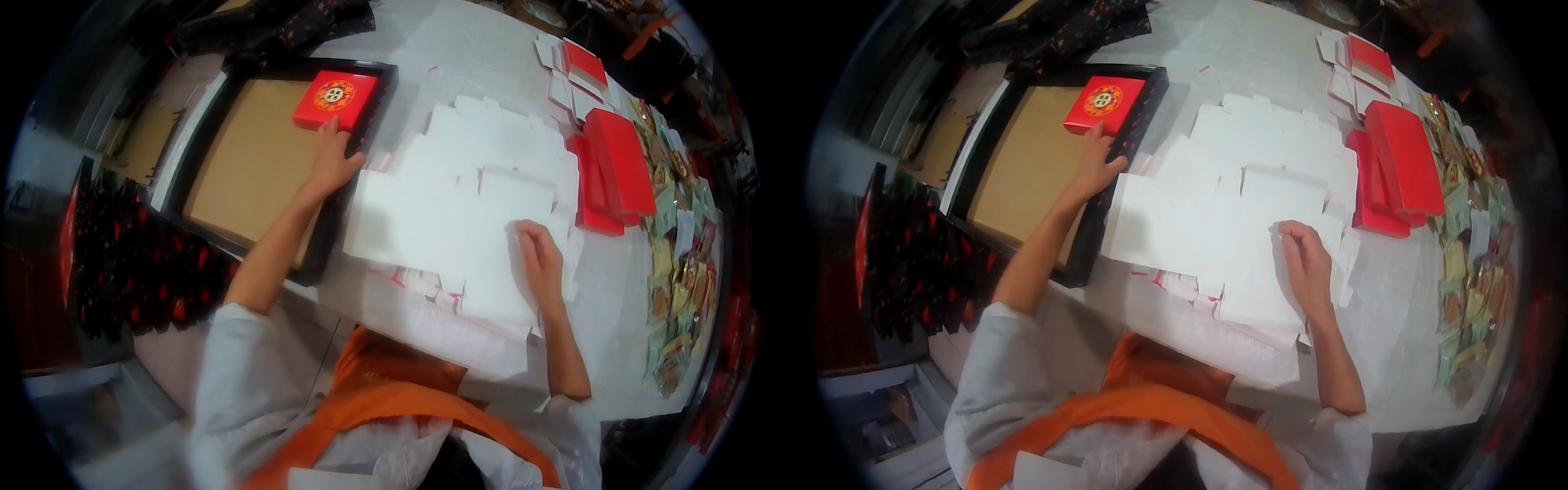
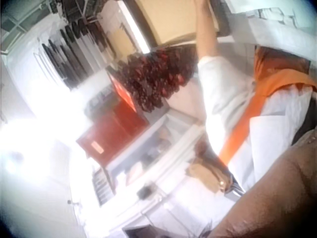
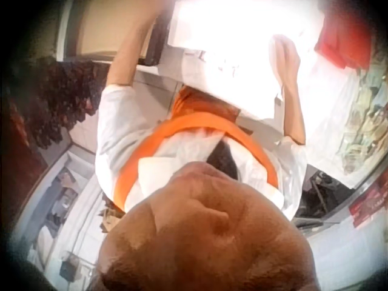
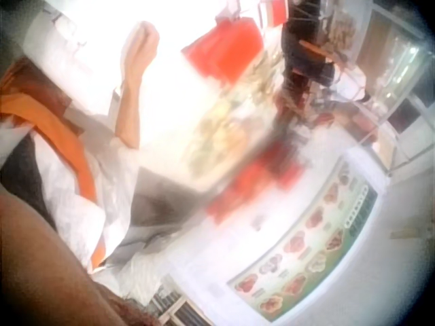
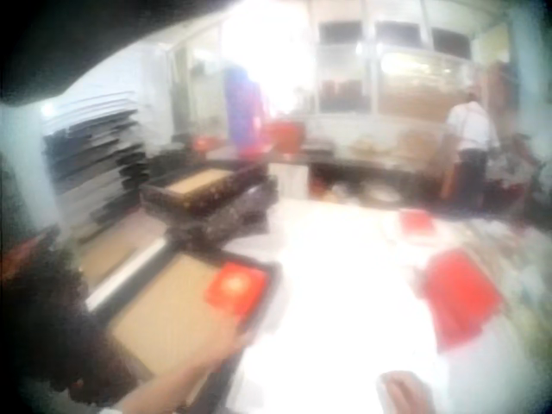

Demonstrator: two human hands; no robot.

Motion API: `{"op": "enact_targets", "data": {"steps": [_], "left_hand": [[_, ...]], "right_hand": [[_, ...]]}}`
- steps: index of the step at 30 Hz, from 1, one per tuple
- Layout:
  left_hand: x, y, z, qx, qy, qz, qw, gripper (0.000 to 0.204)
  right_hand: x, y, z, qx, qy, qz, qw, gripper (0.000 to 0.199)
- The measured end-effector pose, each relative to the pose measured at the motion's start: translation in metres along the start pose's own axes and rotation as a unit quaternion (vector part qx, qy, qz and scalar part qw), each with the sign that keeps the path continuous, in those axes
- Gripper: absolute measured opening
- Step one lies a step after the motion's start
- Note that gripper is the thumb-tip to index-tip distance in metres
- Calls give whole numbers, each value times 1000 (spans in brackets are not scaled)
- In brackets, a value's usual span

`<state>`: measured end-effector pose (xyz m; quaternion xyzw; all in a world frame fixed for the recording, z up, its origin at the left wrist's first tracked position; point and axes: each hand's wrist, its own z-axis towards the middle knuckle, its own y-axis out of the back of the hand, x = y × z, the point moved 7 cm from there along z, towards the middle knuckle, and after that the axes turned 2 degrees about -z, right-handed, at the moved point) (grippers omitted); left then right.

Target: The person folds flat white cardboard pieces into small red gift boxes. They insert small packaged items into the boxes and place the finished boxes into a larger black tray. The process is repeated multiple times throughout the clip.

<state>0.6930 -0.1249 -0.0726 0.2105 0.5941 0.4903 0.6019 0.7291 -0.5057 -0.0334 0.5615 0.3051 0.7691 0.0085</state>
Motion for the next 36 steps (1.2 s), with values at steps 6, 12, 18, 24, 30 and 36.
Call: {"op": "enact_targets", "data": {"steps": [6, 12, 18, 24, 30, 36], "left_hand": [[6, 31, -65, 34, -27, -82, 996, 46], [-1, 45, -77, 46, 45, -74, 995, 36], [-81, 62, -109, -66, 14, -89, 994, 39], [-99, 9, -140, -116, 29, 53, 991, 56], [-110, 4, -139, -134, -36, 79, 987, 57], [-116, 24, -133, -200, -55, 80, 975, 24]], "right_hand": [[-9, 1, -5, -1, -7, 7, 1000, 14], [-4, 2, 0, 3, -42, 39, 998, 17], [14, 38, -20, -34, 76, -353, 932, 42], [-7, 43, -42, -32, -9, -355, 934, 55], [-8, 36, -45, -22, -2, -376, 926, 53], [-7, 36, -47, -28, 0, -381, 924, 52]]}}
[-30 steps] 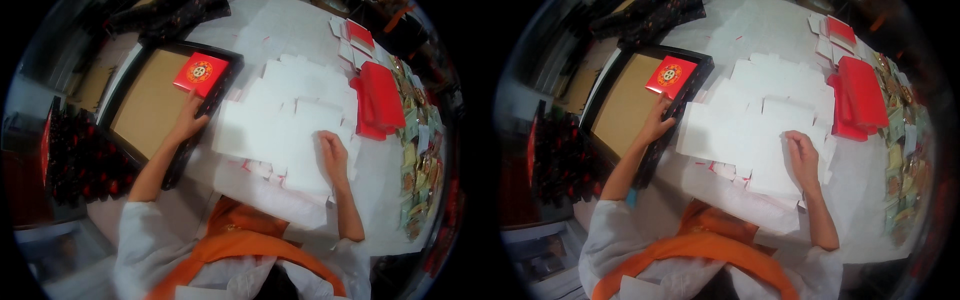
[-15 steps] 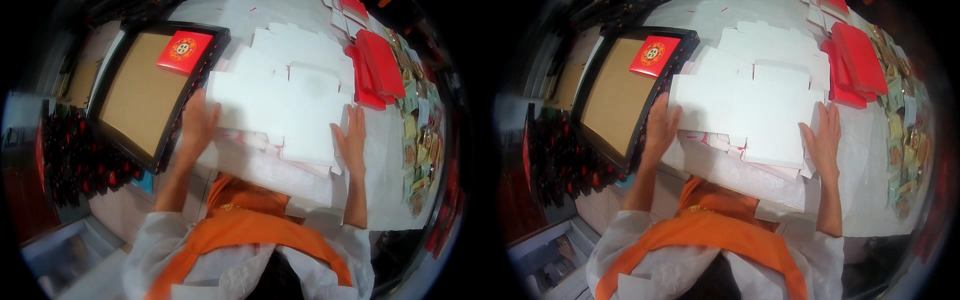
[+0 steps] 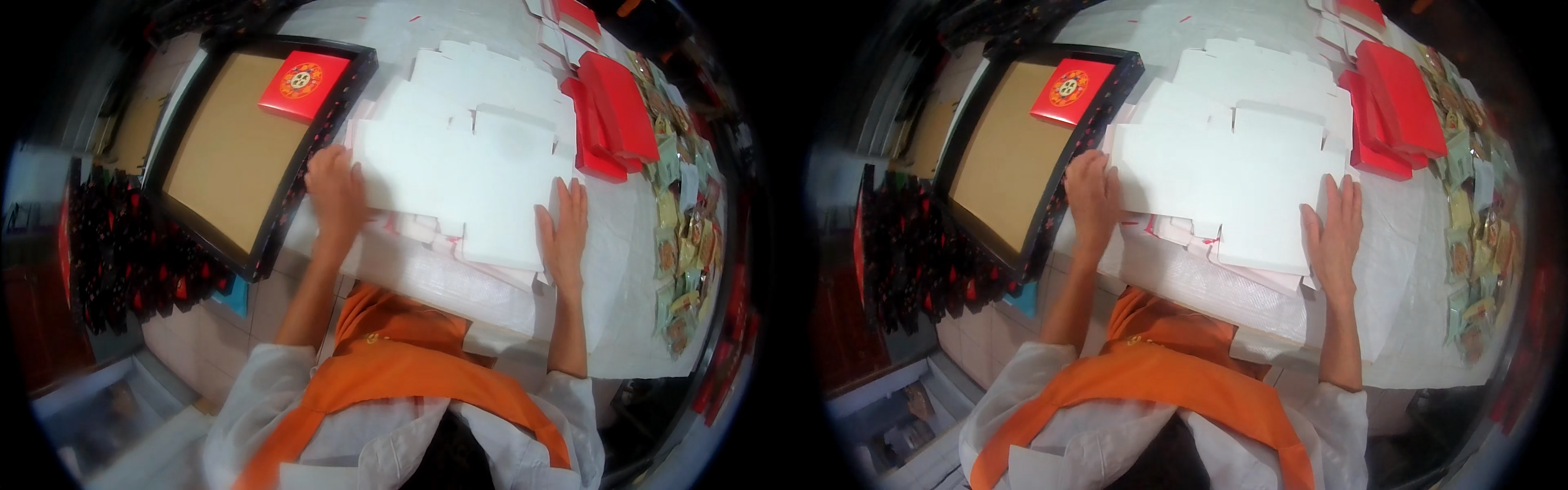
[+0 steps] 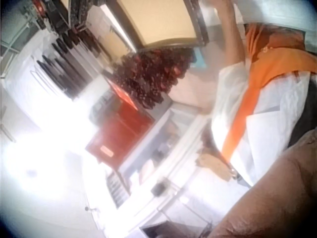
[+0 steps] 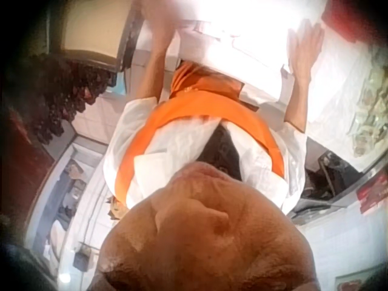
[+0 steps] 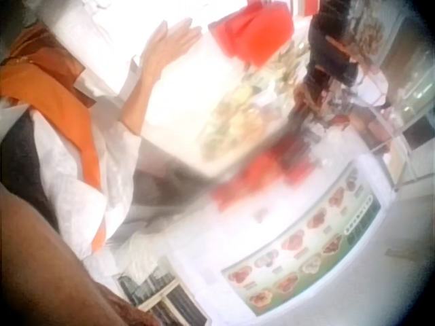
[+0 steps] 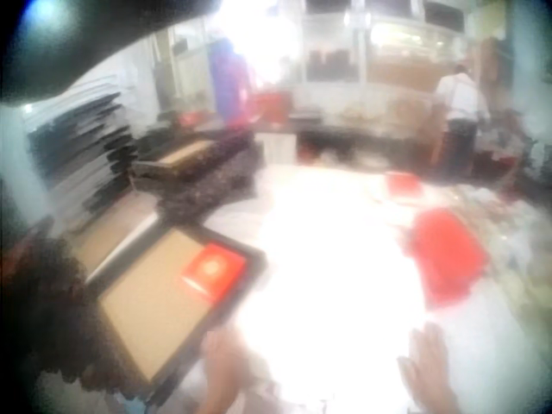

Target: The person folds flat white cardboard pieces into small red gift boxes. They insert small packaged items into the boxes and place the finished boxes into a larger black tray. The process is repeated multiple times throughout the clip.

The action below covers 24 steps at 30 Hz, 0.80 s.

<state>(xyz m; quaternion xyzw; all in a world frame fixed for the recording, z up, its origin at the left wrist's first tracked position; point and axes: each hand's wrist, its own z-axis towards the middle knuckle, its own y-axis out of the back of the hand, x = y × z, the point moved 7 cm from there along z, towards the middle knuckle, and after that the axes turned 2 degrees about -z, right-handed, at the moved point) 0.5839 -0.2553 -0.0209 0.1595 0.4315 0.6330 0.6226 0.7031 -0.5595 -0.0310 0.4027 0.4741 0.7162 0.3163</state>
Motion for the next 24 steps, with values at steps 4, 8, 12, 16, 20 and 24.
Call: {"op": "enact_targets", "data": {"steps": [4, 8, 12, 16, 20, 24], "left_hand": [[7, -9, 25, 75, 29, 113, 990, 8], [-26, 17, 34, -18, -95, 67, 993, 14], [-24, 30, 38, 36, 80, -116, 989, 14], [-6, 56, 27, 27, 171, -294, 940, 19], [6, 51, 26, 6, 286, -530, 798, 24], [-5, -3, 1, 263, 319, -559, 719, 25]], "right_hand": [[-1, 1, 0, -25, 3, 18, 1000, 54], [-3, 6, 3, -47, -16, 45, 998, 60], [-9, 10, 0, -60, -55, 73, 994, 62], [-24, 16, 1, -110, -117, 303, 939, 59], [-43, 23, -5, -102, -152, 434, 882, 57], [-45, 11, -1, -55, -170, 446, 877, 57]]}}
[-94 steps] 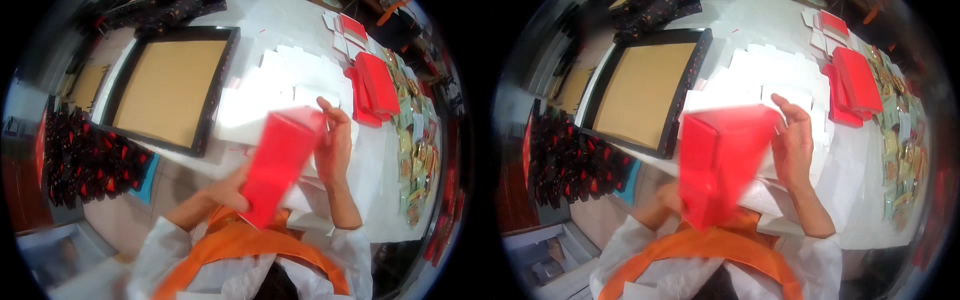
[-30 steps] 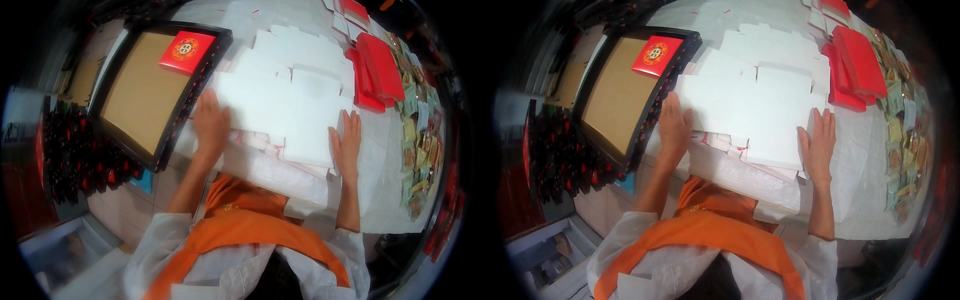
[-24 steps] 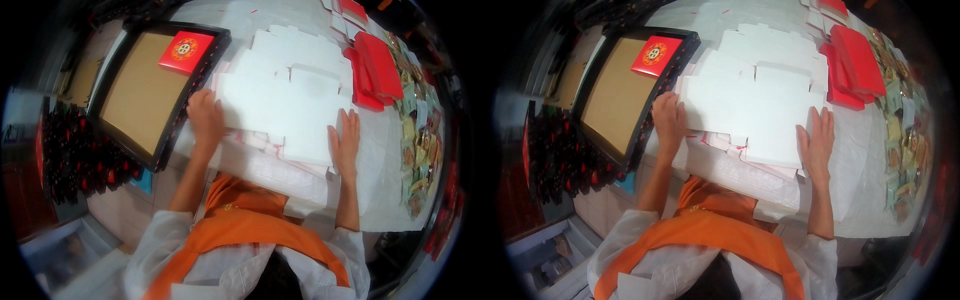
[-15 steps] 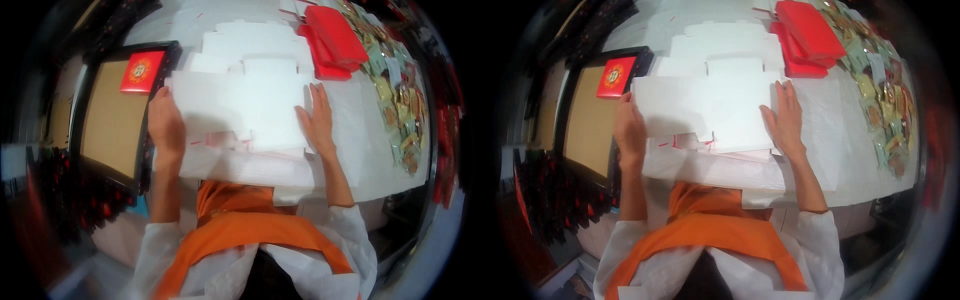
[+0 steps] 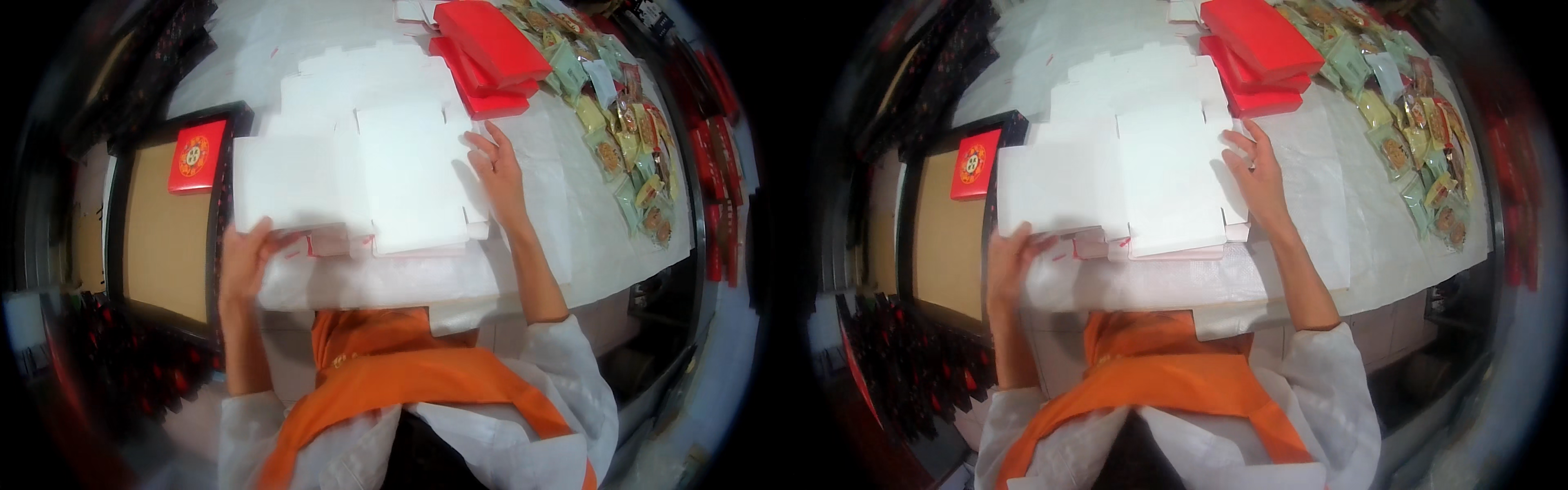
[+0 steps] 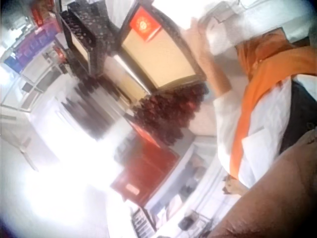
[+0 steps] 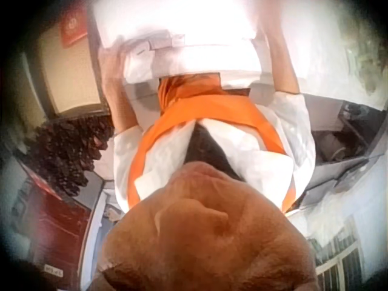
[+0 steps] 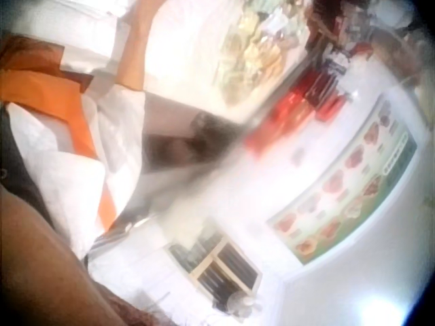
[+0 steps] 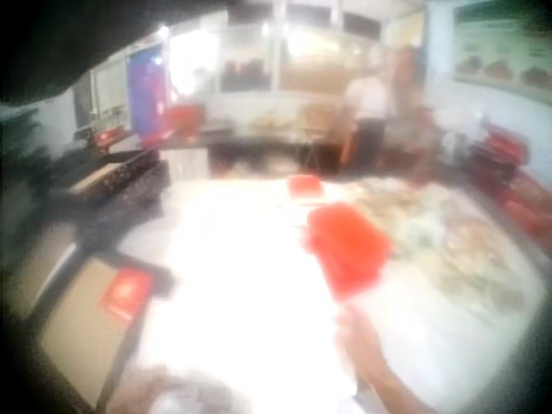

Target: The person folds flat white cardboard pieces into small red gift boxes. They insert small packaged items into the boxes and place the finished boxes into a larger black tray. The process is repeated multiple times throughout the clip.

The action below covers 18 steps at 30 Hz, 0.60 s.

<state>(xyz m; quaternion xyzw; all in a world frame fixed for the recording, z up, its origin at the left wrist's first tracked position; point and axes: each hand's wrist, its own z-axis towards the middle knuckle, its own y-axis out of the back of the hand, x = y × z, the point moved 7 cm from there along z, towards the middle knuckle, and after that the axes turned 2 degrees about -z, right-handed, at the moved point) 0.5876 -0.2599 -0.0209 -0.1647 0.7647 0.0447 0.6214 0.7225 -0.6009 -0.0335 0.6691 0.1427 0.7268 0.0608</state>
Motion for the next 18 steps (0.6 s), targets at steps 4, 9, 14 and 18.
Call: {"op": "enact_targets", "data": {"steps": [4, 9, 14, 18], "left_hand": [[-14, -1, -5, -6, -68, -79, 995, 20], [13, 1, 10, -122, -18, -274, 954, 5], [-12, -9, -16, -182, -26, -305, 934, 10], [-38, 21, -38, -138, -90, -389, 906, 17]], "right_hand": [[5, 1, -2, -30, 63, -72, 995, 56], [4, -2, 4, -2, 45, -113, 993, 53], [4, 7, -7, 10, -7, -57, 998, 46], [26, 9, -16, -15, -11, 1, 1000, 43]]}}
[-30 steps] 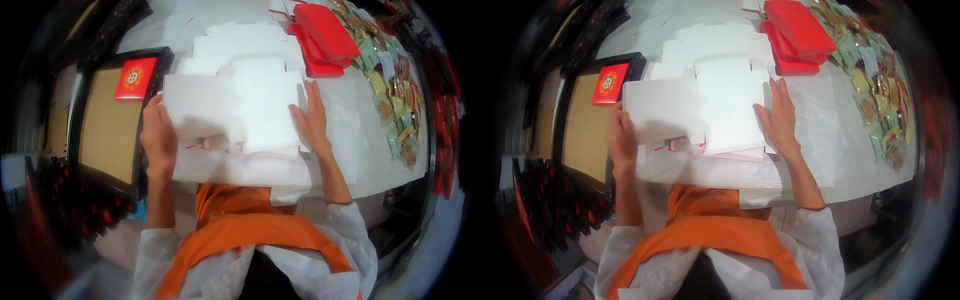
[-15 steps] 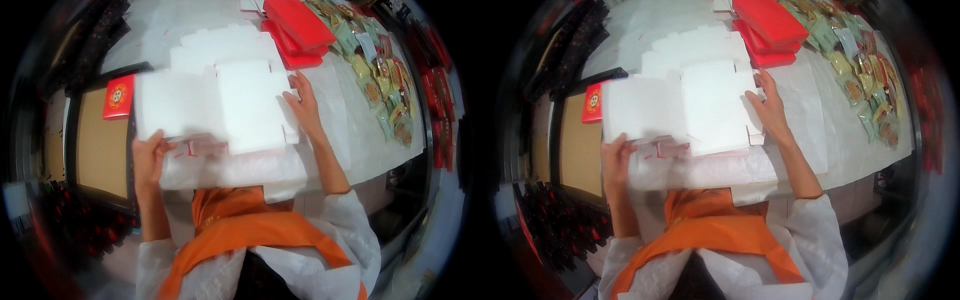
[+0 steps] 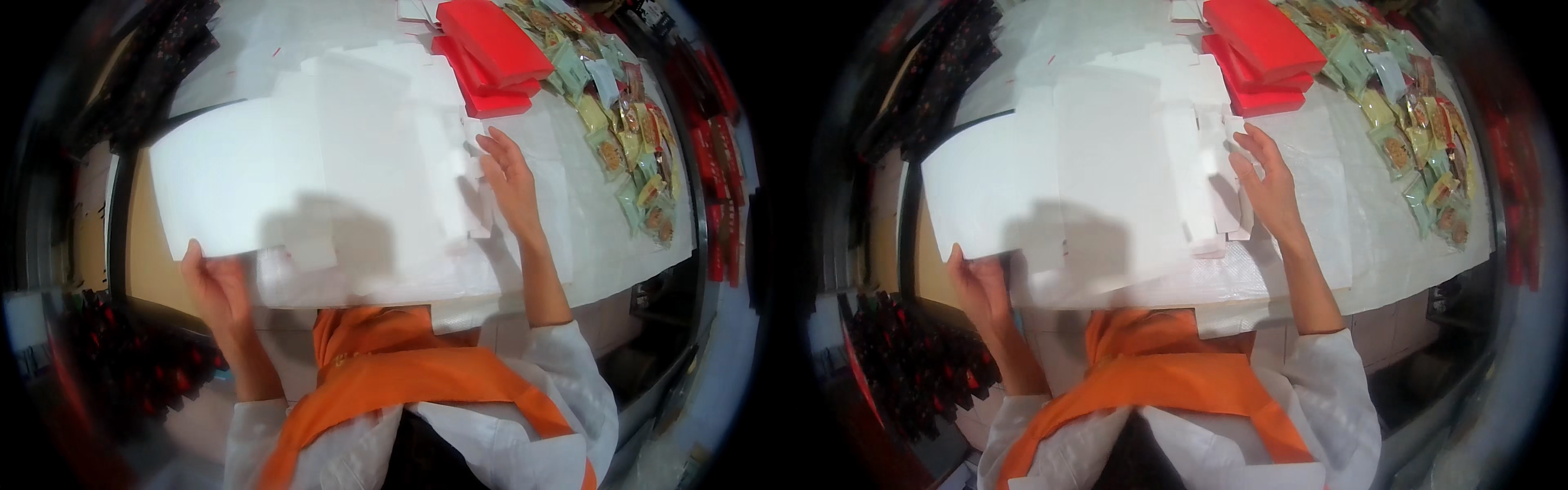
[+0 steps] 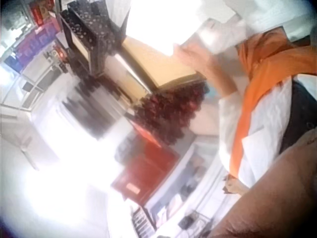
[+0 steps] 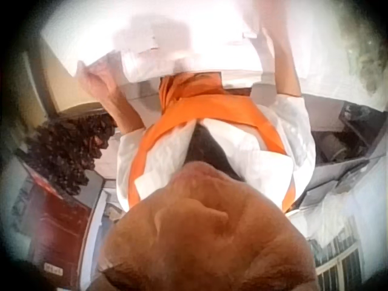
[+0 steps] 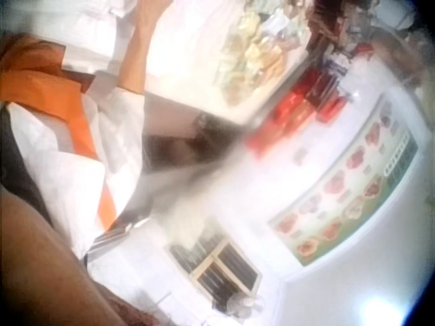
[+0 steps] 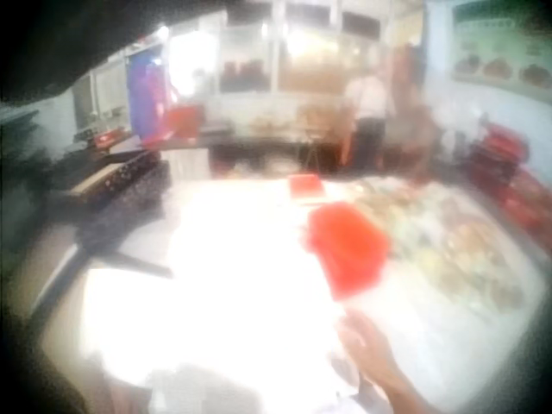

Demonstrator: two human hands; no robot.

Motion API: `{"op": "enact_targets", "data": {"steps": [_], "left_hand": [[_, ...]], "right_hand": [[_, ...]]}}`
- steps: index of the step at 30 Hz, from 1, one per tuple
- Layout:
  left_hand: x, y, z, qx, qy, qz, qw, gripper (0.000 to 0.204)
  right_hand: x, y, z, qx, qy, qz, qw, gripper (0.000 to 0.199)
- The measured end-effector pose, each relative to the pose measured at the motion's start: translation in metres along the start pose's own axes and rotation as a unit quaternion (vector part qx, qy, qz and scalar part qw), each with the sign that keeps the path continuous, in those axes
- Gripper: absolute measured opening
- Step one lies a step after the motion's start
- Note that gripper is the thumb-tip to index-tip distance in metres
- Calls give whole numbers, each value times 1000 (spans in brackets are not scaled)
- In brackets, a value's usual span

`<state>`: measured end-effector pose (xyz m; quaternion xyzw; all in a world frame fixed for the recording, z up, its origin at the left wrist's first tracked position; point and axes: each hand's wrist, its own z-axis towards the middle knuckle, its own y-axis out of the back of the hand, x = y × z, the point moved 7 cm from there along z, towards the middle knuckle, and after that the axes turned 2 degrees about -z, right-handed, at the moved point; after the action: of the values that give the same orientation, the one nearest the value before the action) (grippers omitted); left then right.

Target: The person folds flat white cardboard pieces into small red gift boxes. They insert small packaged items into the boxes and place the finished boxes into a larger black tray. The process is repeated multiple times throughout the clip.

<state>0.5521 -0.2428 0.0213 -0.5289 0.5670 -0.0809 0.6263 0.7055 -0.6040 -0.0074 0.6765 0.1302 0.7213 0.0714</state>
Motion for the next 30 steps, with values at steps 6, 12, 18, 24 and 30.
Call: {"op": "enact_targets", "data": {"steps": [6, 12, 18, 24, 30], "left_hand": [[15, 20, -27, 45, 33, 660, 749, 32], [20, -18, -70, 398, -3, 358, 845, 54], [45, -63, -62, 411, -61, 252, 874, 49], [73, -64, -47, 383, 2, 551, 741, 21], [101, -55, -40, 321, 10, 664, 675, 20]], "right_hand": [[5, -6, -34, 46, -195, 211, 957, 39], [-10, 11, -40, 132, -156, 57, 977, 25], [-6, -4, -64, 266, -127, -32, 955, 41], [23, -33, -84, 364, -64, -27, 929, 47], [29, -56, -84, 372, -113, 89, 917, 46]]}}
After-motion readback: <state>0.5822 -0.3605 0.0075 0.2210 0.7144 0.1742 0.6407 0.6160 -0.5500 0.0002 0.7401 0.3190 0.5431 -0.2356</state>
